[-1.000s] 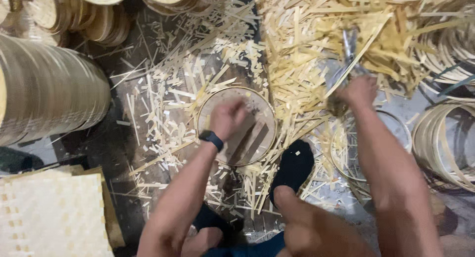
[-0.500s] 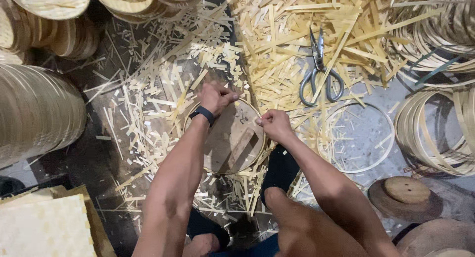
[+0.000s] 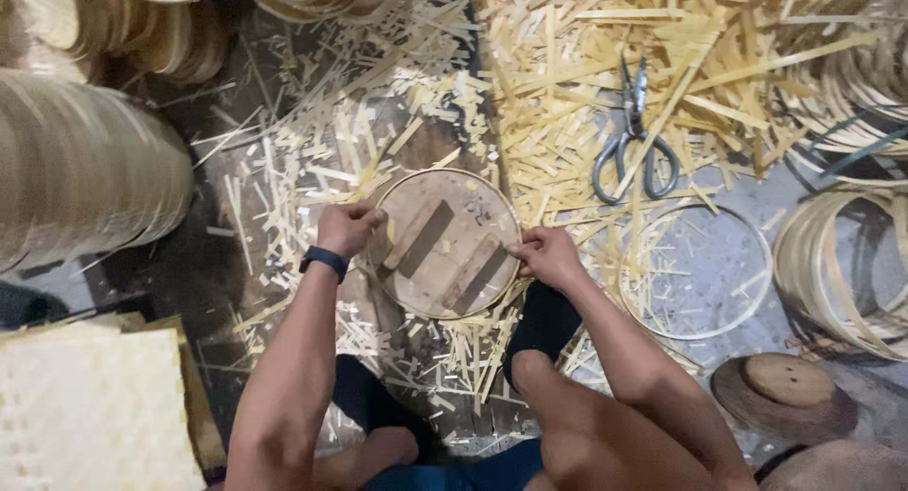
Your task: The person places a woven bamboo square over a round frame, trims the excess material using shears, and fits the woven part into the frame.
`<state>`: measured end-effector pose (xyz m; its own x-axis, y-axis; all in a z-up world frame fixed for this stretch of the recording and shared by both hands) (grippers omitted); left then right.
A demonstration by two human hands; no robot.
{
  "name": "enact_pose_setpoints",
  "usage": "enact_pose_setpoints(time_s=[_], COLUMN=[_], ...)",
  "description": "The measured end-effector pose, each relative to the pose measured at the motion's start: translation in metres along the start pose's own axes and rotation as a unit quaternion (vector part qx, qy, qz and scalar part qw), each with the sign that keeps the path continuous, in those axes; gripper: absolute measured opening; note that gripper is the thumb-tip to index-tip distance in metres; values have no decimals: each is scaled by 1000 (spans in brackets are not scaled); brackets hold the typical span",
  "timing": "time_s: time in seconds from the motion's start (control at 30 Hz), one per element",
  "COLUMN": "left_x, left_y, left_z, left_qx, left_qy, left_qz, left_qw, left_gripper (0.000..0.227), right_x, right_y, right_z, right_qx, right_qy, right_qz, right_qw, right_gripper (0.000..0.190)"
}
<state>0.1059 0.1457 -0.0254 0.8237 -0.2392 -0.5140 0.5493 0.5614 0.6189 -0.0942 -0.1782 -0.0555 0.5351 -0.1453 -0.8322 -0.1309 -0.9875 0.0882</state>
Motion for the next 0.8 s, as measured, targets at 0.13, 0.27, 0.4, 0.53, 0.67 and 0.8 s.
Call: enact_pose_setpoints(time_s=[0.13, 0.27, 0.4, 0.53, 0.67, 0.8], left_x=[5, 12, 5, -43, -91, -82], left_y=[-6, -20, -11, -14, -48, -80], left_z=[-44, -42, -20, -21, -34, -42], left_qx=[-161, -117, -66, -422, -505, -359], left_qy=[86, 105, 109, 159, 220, 225], left_qz=[1, 48, 60, -5, -36, 27], left_qw=[983, 986, 990, 893, 834, 905], left_gripper=[28, 28, 32, 36, 28, 28], right_x=[6, 7, -10, -41, -43, -25], right_y=[-2, -3, 0, 10, -7, -22], right_z=[11, 11, -11, -28, -23, -5], right_qx=[0, 22, 54, 187, 121, 66], right_qy=[37, 35, 37, -21, -76, -60], right_qz=[30, 32, 44, -63, -40, 41], right_qw=[999, 999, 997, 980, 989, 995], right_gripper=[26, 25, 24, 21, 26, 23])
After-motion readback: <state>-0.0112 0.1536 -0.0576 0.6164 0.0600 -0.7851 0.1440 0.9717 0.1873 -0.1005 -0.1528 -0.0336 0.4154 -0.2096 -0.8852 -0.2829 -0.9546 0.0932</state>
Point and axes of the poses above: each hand's wrist, its own x-axis towards the middle knuckle, its own y-axis out of the back of the hand, z = x × y, the point moved 1 cm from there along x, towards the middle knuckle, and after that the axes turned 8 degrees about -y, right-handed, at the moved point
